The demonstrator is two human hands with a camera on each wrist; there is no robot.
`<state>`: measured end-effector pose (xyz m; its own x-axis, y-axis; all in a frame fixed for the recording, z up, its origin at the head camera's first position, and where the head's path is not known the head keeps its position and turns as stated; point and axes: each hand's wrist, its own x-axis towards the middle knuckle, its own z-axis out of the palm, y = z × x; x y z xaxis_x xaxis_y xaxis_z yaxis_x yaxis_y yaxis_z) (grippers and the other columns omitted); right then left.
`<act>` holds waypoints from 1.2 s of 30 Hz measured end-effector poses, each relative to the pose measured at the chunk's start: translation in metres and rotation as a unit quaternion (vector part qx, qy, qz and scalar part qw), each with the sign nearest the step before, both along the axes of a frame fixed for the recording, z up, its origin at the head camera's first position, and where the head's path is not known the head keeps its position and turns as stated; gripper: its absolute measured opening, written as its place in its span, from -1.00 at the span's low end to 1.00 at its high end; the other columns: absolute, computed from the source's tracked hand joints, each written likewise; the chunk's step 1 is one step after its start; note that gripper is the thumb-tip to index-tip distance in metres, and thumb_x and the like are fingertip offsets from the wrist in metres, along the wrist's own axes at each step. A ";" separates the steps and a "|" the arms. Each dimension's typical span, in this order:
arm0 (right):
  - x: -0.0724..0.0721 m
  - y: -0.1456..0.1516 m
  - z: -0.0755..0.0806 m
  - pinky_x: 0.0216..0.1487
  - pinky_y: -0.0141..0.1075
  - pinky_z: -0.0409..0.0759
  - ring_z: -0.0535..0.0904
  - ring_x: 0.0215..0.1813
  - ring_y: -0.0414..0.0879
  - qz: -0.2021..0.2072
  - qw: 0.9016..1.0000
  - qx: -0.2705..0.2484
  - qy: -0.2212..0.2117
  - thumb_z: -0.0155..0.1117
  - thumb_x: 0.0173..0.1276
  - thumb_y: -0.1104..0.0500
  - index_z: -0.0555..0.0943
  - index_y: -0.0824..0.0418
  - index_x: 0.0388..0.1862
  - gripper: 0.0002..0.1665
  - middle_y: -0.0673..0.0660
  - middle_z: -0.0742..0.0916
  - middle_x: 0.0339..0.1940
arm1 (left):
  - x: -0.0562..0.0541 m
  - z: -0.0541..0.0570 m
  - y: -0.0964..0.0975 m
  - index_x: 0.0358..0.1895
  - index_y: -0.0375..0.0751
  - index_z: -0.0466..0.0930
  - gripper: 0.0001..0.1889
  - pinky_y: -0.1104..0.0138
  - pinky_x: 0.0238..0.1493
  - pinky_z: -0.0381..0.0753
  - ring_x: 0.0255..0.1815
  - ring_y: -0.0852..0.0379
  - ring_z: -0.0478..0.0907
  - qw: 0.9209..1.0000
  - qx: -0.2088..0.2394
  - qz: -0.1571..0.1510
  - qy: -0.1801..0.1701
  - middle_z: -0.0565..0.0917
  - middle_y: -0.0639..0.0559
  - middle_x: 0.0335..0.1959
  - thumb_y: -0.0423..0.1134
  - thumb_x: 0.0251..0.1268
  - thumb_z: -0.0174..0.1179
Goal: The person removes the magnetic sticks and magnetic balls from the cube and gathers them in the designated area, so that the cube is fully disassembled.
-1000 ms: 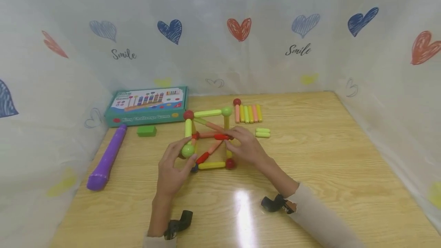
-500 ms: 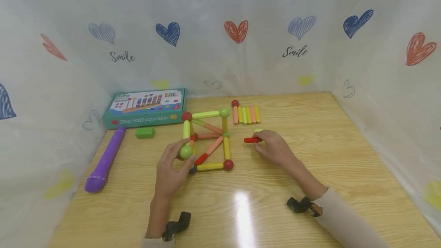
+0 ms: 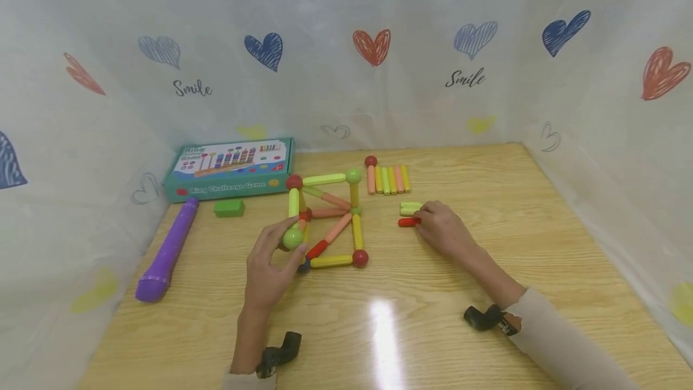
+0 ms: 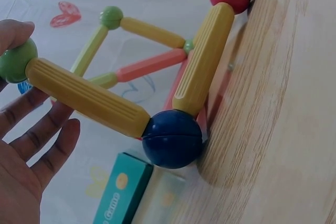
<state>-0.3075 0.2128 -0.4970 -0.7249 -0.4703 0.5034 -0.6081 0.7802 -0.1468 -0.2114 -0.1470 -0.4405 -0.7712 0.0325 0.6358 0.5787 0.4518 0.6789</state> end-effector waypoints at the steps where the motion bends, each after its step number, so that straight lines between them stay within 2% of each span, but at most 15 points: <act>1: -0.001 0.001 -0.001 -0.26 -0.19 0.64 0.60 -0.29 0.05 -0.003 1.000 0.000 0.002 0.47 0.10 0.44 0.76 0.36 -0.33 -0.87 0.17 0.70 -0.34 | 0.000 0.000 0.000 0.19 -0.42 0.56 -0.50 0.35 -0.13 0.52 -0.19 0.11 0.48 1.000 -0.001 -0.001 0.000 0.59 -0.21 -0.01 -0.55 0.12 0.38; 8: -0.004 0.008 -0.005 -0.20 -0.14 0.63 0.61 -0.24 0.06 -0.018 1.000 -0.020 -0.008 0.52 0.12 0.41 0.73 0.36 -0.28 -0.83 0.18 0.71 -0.29 | -0.001 0.001 0.001 0.19 -0.43 0.56 -0.50 0.44 -0.10 0.48 -0.18 0.10 0.47 1.000 -0.002 -0.001 -0.001 0.58 -0.21 -0.01 -0.56 0.12 0.38; 13: 0.001 0.000 0.001 -0.19 -0.17 0.62 0.59 -0.21 0.03 -0.023 0.998 -0.049 -0.030 0.54 0.15 0.33 0.74 0.33 -0.28 -0.83 0.16 0.70 -0.27 | -0.002 0.000 0.000 0.19 -0.42 0.56 -0.50 0.32 -0.13 0.52 -0.17 0.12 0.47 1.000 -0.002 -0.002 -0.006 0.58 -0.20 0.01 -0.55 0.13 0.38; 18: 0.008 -0.023 0.012 -0.23 -0.20 0.62 0.57 -0.21 0.00 0.038 0.994 -0.096 -0.039 0.51 0.19 0.34 0.73 0.32 -0.23 -0.83 0.15 0.69 -0.25 | -0.002 -0.001 0.000 0.17 -0.42 0.57 -0.51 0.27 -0.16 0.53 -0.18 0.13 0.47 1.000 0.001 0.000 -0.001 0.59 -0.20 -0.01 -0.56 0.11 0.38; 22: 0.008 -0.044 0.025 -0.30 -0.15 0.62 0.57 -0.24 0.00 0.078 0.985 -0.148 -0.053 0.46 0.25 0.32 0.71 0.31 -0.14 -0.80 0.13 0.69 -0.20 | -0.002 0.000 0.000 0.17 -0.41 0.57 -0.51 0.31 -0.16 0.52 -0.19 0.12 0.48 1.000 0.000 0.001 0.004 0.59 -0.21 -0.02 -0.57 0.10 0.38; 25: 0.003 -0.061 0.040 -0.29 -0.11 0.64 0.60 -0.21 -0.02 0.083 0.978 -0.178 -0.066 0.43 0.31 0.26 0.68 0.29 -0.02 -0.72 0.14 0.69 -0.15 | -0.001 0.001 0.000 0.17 -0.42 0.57 -0.51 0.32 -0.16 0.52 -0.19 0.11 0.48 1.000 0.000 0.003 0.005 0.59 -0.21 -0.02 -0.56 0.10 0.38; 30: -0.017 -0.086 0.061 -0.20 -0.12 0.66 0.63 -0.16 -0.04 0.095 0.969 -0.214 -0.079 0.42 0.34 0.23 0.58 0.30 0.21 -0.52 0.21 0.67 -0.07 | 0.000 0.002 -0.001 0.17 -0.43 0.57 -0.51 0.29 -0.15 0.54 -0.19 0.12 0.48 1.000 0.004 0.004 0.001 0.59 -0.21 -0.01 -0.56 0.10 0.38; 33: -0.030 -0.098 0.071 -0.23 -0.17 0.64 0.63 -0.20 -0.06 0.103 0.964 -0.221 -0.101 0.41 0.36 0.20 0.53 0.27 0.30 -0.44 0.20 0.64 0.03 | 0.000 0.001 -0.001 0.17 -0.42 0.58 -0.51 0.32 -0.14 0.53 -0.19 0.12 0.48 1.000 0.006 0.000 0.002 0.59 -0.21 -0.01 -0.56 0.10 0.38; 36: -0.041 -0.106 0.077 -0.27 -0.25 0.61 0.61 -0.24 -0.13 0.101 0.965 -0.208 -0.124 0.39 0.39 0.14 0.53 0.21 0.33 -0.44 0.17 0.60 0.13 | -0.001 0.000 -0.001 0.16 -0.43 0.58 -0.51 0.38 -0.14 0.51 -0.20 0.12 0.48 1.000 0.007 -0.005 0.006 0.59 -0.22 -0.02 -0.56 0.10 0.38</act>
<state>-0.3481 0.1070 -0.4197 -0.7614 -0.4096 0.5026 -0.6483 0.4910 -0.5820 -0.2121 -0.1484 -0.4401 -0.7635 0.0316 0.6451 0.5912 0.4362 0.6784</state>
